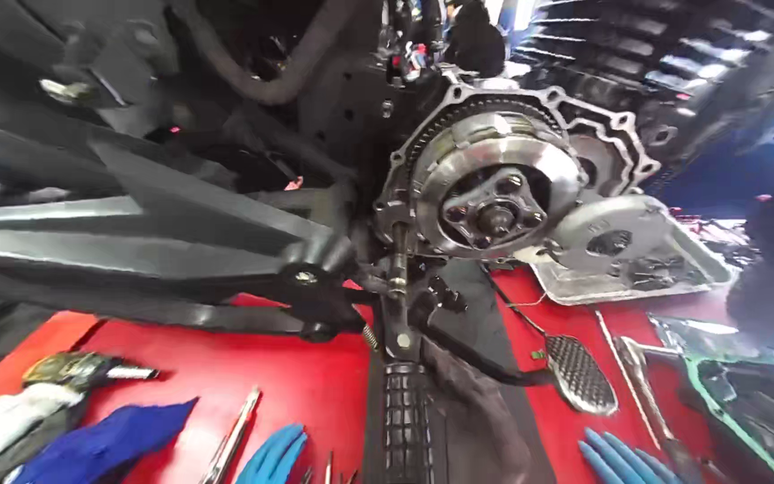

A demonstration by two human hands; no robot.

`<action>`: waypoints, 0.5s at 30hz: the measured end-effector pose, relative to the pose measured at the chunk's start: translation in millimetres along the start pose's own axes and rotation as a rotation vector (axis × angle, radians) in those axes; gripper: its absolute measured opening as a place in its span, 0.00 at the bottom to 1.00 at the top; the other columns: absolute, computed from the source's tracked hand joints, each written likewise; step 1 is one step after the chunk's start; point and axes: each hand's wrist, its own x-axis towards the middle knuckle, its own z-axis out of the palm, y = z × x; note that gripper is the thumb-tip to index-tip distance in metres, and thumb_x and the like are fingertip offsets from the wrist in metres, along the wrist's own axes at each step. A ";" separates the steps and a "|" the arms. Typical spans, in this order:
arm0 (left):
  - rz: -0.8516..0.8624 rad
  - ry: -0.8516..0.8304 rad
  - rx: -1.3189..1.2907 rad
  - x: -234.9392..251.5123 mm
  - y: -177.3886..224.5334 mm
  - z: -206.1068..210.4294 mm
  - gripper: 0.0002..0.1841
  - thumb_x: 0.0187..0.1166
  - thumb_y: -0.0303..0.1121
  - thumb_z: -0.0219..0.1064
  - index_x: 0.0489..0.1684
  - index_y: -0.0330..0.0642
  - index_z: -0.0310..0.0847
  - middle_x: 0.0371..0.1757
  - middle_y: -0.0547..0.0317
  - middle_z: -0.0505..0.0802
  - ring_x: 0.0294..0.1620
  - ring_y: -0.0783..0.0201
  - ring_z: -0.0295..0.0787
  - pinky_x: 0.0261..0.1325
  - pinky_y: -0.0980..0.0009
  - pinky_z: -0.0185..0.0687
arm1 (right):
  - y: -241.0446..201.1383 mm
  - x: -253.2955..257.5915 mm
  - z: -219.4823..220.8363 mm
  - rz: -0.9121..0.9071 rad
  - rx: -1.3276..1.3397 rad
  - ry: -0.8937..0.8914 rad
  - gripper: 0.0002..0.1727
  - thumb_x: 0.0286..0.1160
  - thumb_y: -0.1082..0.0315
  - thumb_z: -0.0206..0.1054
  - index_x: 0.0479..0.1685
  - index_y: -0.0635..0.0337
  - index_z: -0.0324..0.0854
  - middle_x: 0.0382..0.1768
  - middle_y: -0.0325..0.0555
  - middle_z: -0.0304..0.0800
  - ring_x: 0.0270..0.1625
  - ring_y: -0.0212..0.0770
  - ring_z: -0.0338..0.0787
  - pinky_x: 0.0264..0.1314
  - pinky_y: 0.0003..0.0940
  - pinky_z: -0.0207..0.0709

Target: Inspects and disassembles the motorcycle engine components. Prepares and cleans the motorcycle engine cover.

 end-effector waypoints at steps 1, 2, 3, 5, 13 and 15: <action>-0.022 -0.014 -0.002 0.6 0.2 -2.9 0.44 0.74 0.61 0.68 0.80 0.31 0.73 0.81 0.33 0.77 0.84 0.34 0.69 0.86 0.40 0.62 | 6.1 0.3 6.5 -0.008 -0.023 0.000 0.40 0.78 0.36 0.60 0.83 0.55 0.75 0.84 0.55 0.74 0.86 0.60 0.71 0.86 0.65 0.58; -0.039 -0.023 -0.006 2.2 -0.2 -3.9 0.43 0.74 0.61 0.68 0.79 0.32 0.74 0.81 0.34 0.77 0.85 0.35 0.68 0.87 0.41 0.61 | 8.9 -0.2 8.7 -0.007 -0.036 -0.010 0.41 0.78 0.35 0.59 0.83 0.55 0.75 0.84 0.55 0.74 0.86 0.61 0.71 0.85 0.66 0.58; -0.046 -0.030 -0.013 3.6 -0.2 -2.9 0.43 0.74 0.61 0.68 0.79 0.32 0.74 0.82 0.35 0.77 0.85 0.36 0.68 0.87 0.42 0.60 | 9.6 -2.4 7.5 0.005 -0.042 -0.026 0.41 0.78 0.35 0.59 0.82 0.55 0.75 0.83 0.55 0.74 0.86 0.62 0.71 0.85 0.67 0.59; -0.033 0.007 0.025 3.0 -0.9 3.7 0.43 0.73 0.63 0.67 0.78 0.34 0.76 0.81 0.39 0.79 0.85 0.39 0.70 0.87 0.43 0.62 | 10.2 -7.3 7.3 0.010 -0.066 -0.015 0.41 0.77 0.34 0.59 0.81 0.54 0.77 0.82 0.54 0.77 0.84 0.62 0.74 0.82 0.67 0.62; -0.020 0.045 0.093 1.7 1.4 4.4 0.44 0.76 0.69 0.56 0.79 0.37 0.77 0.81 0.44 0.80 0.85 0.46 0.72 0.88 0.46 0.60 | 16.5 -8.3 22.7 -0.011 -0.184 0.066 0.39 0.78 0.36 0.45 0.80 0.48 0.79 0.82 0.47 0.78 0.84 0.55 0.74 0.79 0.62 0.66; -0.024 0.057 0.094 2.5 1.1 4.2 0.44 0.76 0.69 0.54 0.78 0.37 0.78 0.80 0.44 0.81 0.84 0.45 0.73 0.88 0.46 0.61 | 14.1 -5.2 19.1 -0.002 -0.180 0.040 0.38 0.79 0.38 0.45 0.79 0.49 0.78 0.82 0.48 0.78 0.84 0.56 0.74 0.78 0.64 0.67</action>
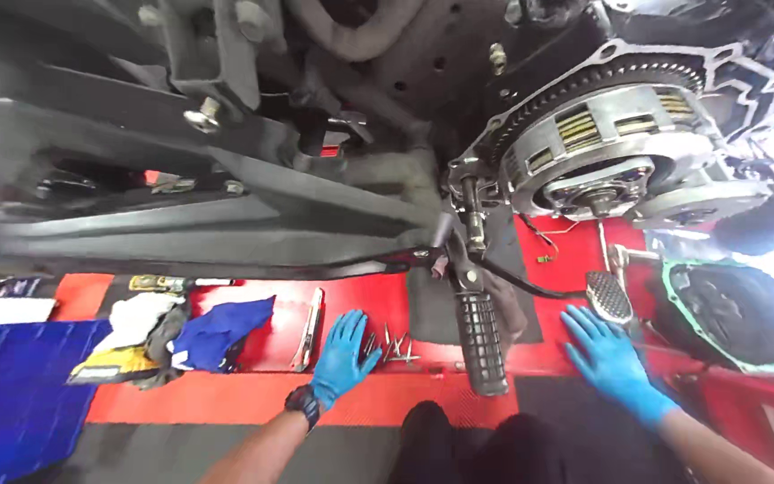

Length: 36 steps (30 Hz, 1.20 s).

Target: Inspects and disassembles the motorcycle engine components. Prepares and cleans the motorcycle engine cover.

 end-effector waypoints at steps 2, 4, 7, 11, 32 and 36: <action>-0.002 0.007 0.005 1.1 0.0 0.1 0.44 0.77 0.69 0.53 0.77 0.37 0.78 0.79 0.43 0.82 0.83 0.45 0.74 0.87 0.46 0.62 | -2.0 2.6 -3.7 0.007 0.003 -0.030 0.37 0.80 0.40 0.44 0.80 0.50 0.78 0.81 0.50 0.78 0.84 0.58 0.74 0.78 0.65 0.67; -0.007 0.002 0.000 1.5 1.3 -1.0 0.44 0.78 0.69 0.52 0.76 0.36 0.79 0.79 0.43 0.82 0.83 0.44 0.75 0.87 0.45 0.62 | -4.3 3.0 -7.9 0.023 0.008 -0.063 0.36 0.81 0.41 0.44 0.80 0.51 0.77 0.81 0.51 0.77 0.83 0.59 0.75 0.78 0.66 0.66; -0.006 0.004 0.003 0.2 1.5 0.3 0.44 0.78 0.68 0.51 0.76 0.36 0.79 0.78 0.44 0.83 0.83 0.45 0.75 0.87 0.45 0.60 | -4.6 2.6 -9.1 0.036 -0.004 -0.096 0.37 0.81 0.41 0.43 0.80 0.51 0.76 0.81 0.52 0.77 0.83 0.59 0.74 0.79 0.66 0.65; -0.001 0.006 0.011 1.0 0.5 0.5 0.42 0.79 0.66 0.50 0.76 0.35 0.79 0.79 0.44 0.83 0.83 0.46 0.75 0.88 0.45 0.59 | -5.4 3.7 -9.8 0.057 0.002 -0.102 0.36 0.80 0.42 0.44 0.77 0.52 0.80 0.79 0.52 0.80 0.81 0.60 0.77 0.78 0.65 0.66; -0.100 -0.155 0.130 -6.3 -7.6 -2.8 0.41 0.79 0.65 0.56 0.76 0.35 0.78 0.80 0.34 0.79 0.86 0.37 0.69 0.92 0.44 0.51 | -71.6 44.7 -12.3 0.638 0.286 -0.018 0.34 0.83 0.36 0.53 0.67 0.55 0.85 0.78 0.49 0.81 0.85 0.55 0.73 0.85 0.59 0.63; -0.248 -0.232 0.061 2.5 36.3 -41.1 0.41 0.78 0.60 0.64 0.78 0.28 0.75 0.79 0.33 0.80 0.85 0.39 0.71 0.90 0.50 0.56 | -69.4 46.5 -14.6 0.620 0.319 0.004 0.34 0.84 0.37 0.53 0.66 0.56 0.85 0.78 0.51 0.81 0.85 0.57 0.73 0.84 0.60 0.64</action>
